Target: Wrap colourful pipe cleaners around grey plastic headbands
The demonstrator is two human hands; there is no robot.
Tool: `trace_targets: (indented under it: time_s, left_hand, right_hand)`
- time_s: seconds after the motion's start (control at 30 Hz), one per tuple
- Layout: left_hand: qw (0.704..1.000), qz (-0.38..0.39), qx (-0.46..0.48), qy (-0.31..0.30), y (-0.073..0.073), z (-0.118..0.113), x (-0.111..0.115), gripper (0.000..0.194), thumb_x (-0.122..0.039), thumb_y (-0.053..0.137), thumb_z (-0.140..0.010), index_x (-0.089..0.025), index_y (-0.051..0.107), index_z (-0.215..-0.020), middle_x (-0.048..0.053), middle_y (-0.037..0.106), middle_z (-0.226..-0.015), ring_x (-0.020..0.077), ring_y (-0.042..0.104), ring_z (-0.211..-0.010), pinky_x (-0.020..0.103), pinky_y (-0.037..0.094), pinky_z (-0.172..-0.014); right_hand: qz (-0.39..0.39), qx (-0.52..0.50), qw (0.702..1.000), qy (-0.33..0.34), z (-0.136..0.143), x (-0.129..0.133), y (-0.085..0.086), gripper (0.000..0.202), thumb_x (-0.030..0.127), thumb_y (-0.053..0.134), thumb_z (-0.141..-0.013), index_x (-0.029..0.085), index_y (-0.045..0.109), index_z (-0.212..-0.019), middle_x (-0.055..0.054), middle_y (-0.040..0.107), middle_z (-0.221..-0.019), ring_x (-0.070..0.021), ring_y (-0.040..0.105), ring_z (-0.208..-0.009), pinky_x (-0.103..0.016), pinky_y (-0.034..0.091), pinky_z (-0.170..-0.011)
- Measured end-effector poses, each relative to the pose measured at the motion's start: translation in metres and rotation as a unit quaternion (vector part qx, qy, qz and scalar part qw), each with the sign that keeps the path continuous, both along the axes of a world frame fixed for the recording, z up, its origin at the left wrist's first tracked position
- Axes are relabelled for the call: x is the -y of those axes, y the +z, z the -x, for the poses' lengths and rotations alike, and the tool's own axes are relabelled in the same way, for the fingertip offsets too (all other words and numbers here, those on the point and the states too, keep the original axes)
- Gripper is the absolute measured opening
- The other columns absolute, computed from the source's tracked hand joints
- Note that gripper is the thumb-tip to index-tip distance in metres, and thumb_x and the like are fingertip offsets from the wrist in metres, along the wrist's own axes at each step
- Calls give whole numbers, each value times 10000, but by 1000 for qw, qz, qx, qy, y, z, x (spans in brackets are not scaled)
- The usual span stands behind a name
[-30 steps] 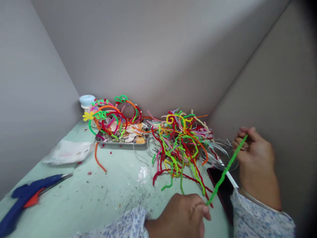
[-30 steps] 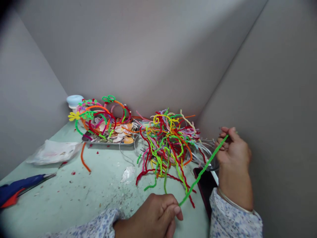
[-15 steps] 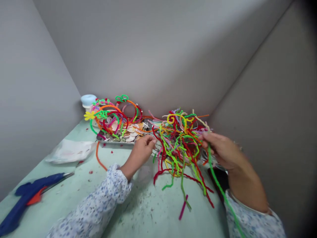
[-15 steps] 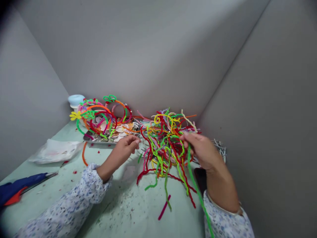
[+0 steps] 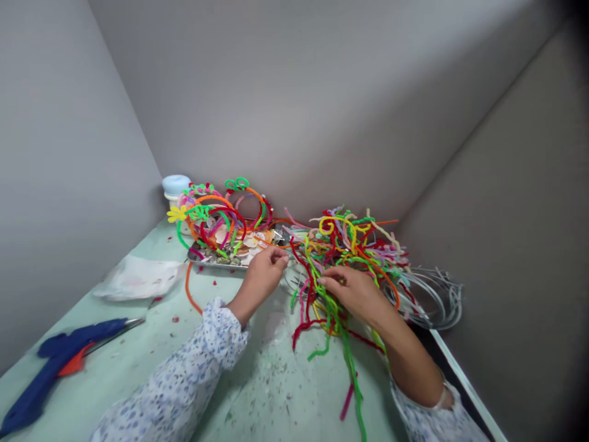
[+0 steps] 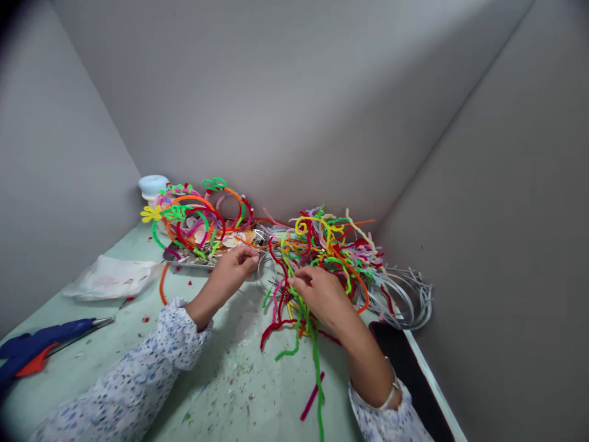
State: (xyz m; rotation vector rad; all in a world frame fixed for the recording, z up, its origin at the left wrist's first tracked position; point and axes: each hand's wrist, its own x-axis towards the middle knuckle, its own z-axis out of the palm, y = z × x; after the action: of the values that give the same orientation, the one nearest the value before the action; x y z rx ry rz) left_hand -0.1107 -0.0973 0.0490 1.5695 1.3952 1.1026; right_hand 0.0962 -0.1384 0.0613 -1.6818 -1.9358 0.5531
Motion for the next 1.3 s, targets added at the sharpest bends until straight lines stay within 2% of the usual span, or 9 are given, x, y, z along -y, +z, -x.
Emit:
trace_targets:
  time_s: [0.1, 0.37, 0.6, 0.77, 0.87, 0.97, 1.07, 1.2, 1.3]
  left_hand:
    - [1000, -1, 1, -1, 0, 0, -1, 155, -261, 527, -754, -152, 622, -811, 23, 614, -716, 135, 534, -637, 239, 404, -585]
    - [1000, -10, -5, -6, 5, -1, 3, 146, -263, 527, -767, -158, 620, -808, 19, 622, -718, 134, 538, -632, 235, 405, -581]
    - [1000, -1, 3, 2, 13, 1, 4, 145, -254, 522, -766, -157, 623, -801, 22, 631, -726, 138, 550, -656, 231, 405, -595]
    - [1000, -5, -4, 2, 12, 1, 3, 154, -259, 526, -764, -154, 630, -808, 26, 636, -725, 136, 543, -638, 237, 404, -595]
    - [1000, -9, -4, 2, 7, 2, 0, 158, -266, 529, -767, -154, 631, -815, 31, 640, -735, 140, 554, -650, 240, 414, -594]
    - [1000, -2, -2, 2, 5, 3, -2, 162, -268, 539, -764, -152, 631, -828, 32, 640, -738, 139, 551, -640, 240, 417, -583]
    - [1000, 0, 10, -7, 6, 2, -1, 159, -261, 537, -766, -147, 631, -826, 28, 629, -724, 131, 532, -616, 240, 419, -574]
    - [998, 4, 40, -39, 10, -1, 4, 184, -264, 510, -793, -144, 642, -839, 24, 621, -725, 124, 525, -604, 239, 419, -574]
    - [995, 3, 75, -66, 11, -6, 9, 193, -255, 512, -798, -148, 655, -873, 23, 635, -752, 115, 521, -594, 230, 413, -568]
  right_hand:
    - [-68, 55, 995, -41, 14, -12, 4, 245, 405, 535, -851, 242, 698, -937, -41, 714, -950, -202, 644, -863, -281, 433, -769]
    - [-61, 223, 969, -88, 43, -60, -21, 352, 483, 535, -866, 176, 681, -959, -125, 684, -959, -239, 654, -839, -301, 429, -706]
    - [-104, 207, 972, -24, 41, -55, -32, 284, 382, 537, -880, 261, 620, -1124, -69, 619, -1094, -201, 628, -861, -275, 431, -701]
    - [-80, 177, 981, 2, 37, -58, -40, 187, 302, 562, -846, 223, 699, -944, -66, 635, -924, -189, 617, -783, -267, 417, -668]
    - [-97, 151, 984, 4, 30, -59, -34, 187, 284, 526, -862, 202, 692, -840, -54, 639, -874, -175, 604, -786, -258, 419, -697]
    - [-131, 97, 987, -14, 16, -55, -18, 258, 341, 466, -903, 187, 671, -878, -48, 647, -890, -164, 592, -825, -249, 426, -734]
    - [-167, -124, 974, -92, -1, -49, 2, 307, 445, 504, -874, 181, 649, -817, -2, 627, -701, -135, 546, -616, -233, 415, -584]
    - [-186, -371, 900, -135, -19, -44, 20, 251, 438, 608, -806, 188, 636, -797, 35, 609, -644, -90, 519, -508, -198, 414, -497]
    - [-171, -507, 836, -120, -23, -41, 24, 229, 400, 704, -727, 187, 635, -775, 42, 610, -661, -73, 555, -521, -161, 429, -474]
